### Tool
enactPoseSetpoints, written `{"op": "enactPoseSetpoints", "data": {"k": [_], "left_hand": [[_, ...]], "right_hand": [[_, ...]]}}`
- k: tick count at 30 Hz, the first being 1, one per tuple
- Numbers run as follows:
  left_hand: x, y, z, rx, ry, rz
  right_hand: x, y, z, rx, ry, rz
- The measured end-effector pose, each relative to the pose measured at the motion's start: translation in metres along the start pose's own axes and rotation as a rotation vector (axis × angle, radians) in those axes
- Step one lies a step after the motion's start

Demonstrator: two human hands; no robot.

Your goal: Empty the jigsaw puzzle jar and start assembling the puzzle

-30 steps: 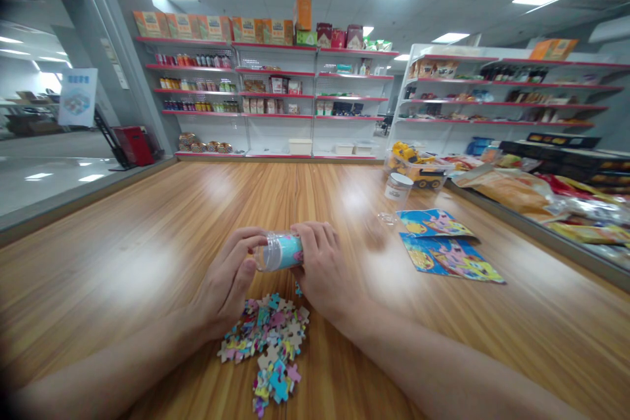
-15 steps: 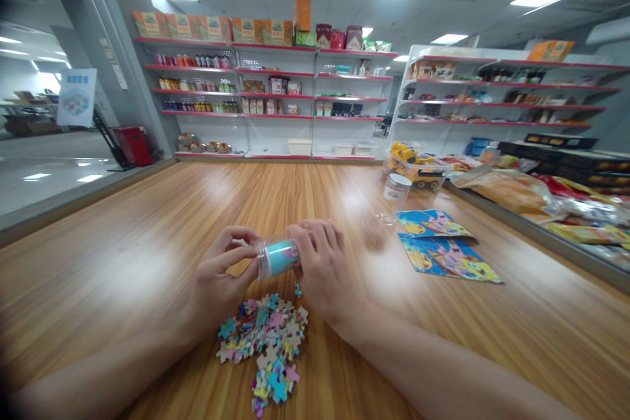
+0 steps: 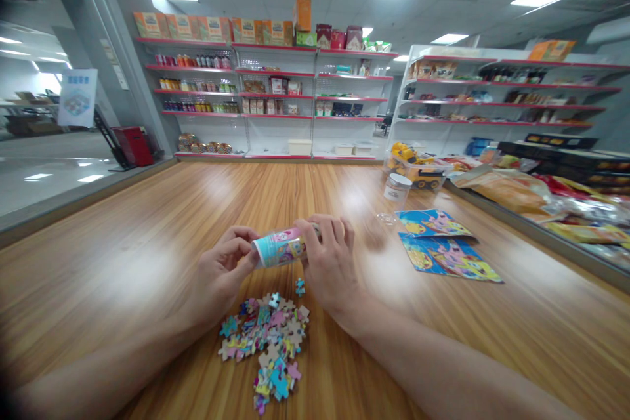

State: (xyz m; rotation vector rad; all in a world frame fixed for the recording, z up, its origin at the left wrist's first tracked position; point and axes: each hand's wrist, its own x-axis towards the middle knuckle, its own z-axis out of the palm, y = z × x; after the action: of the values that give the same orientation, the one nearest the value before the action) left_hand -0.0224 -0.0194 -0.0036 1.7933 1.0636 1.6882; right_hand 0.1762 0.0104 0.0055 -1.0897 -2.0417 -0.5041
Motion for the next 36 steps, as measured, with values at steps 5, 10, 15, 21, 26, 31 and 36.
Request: {"op": "enactPoseSetpoints", "data": {"k": [5,10,15,21,26,31,36], "left_hand": [[0.004,0.001,-0.001,-0.139,0.066,-0.084],[0.005,-0.009,-0.001,-0.272,0.093,-0.239],[0.004,-0.004,0.001,-0.342,0.065,-0.278],[0.003,0.0,0.008,-0.216,-0.001,-0.178],[0.003,-0.009,0.009,-0.094,0.028,-0.202],[0.004,-0.009,0.008,-0.117,0.072,-0.219],[0.004,-0.01,0.009,-0.17,0.129,-0.157]], "right_hand": [[0.002,0.003,0.003,-0.025,0.001,0.052],[0.001,0.006,0.007,-0.01,-0.058,0.105],[0.0,0.008,0.008,0.005,-0.103,0.121],[-0.002,0.01,0.012,0.011,-0.139,0.114],[-0.003,0.014,0.019,0.066,-0.193,0.143],[-0.004,0.017,0.023,0.121,-0.196,0.144],[-0.002,0.016,0.021,0.159,-0.185,0.168]]}}
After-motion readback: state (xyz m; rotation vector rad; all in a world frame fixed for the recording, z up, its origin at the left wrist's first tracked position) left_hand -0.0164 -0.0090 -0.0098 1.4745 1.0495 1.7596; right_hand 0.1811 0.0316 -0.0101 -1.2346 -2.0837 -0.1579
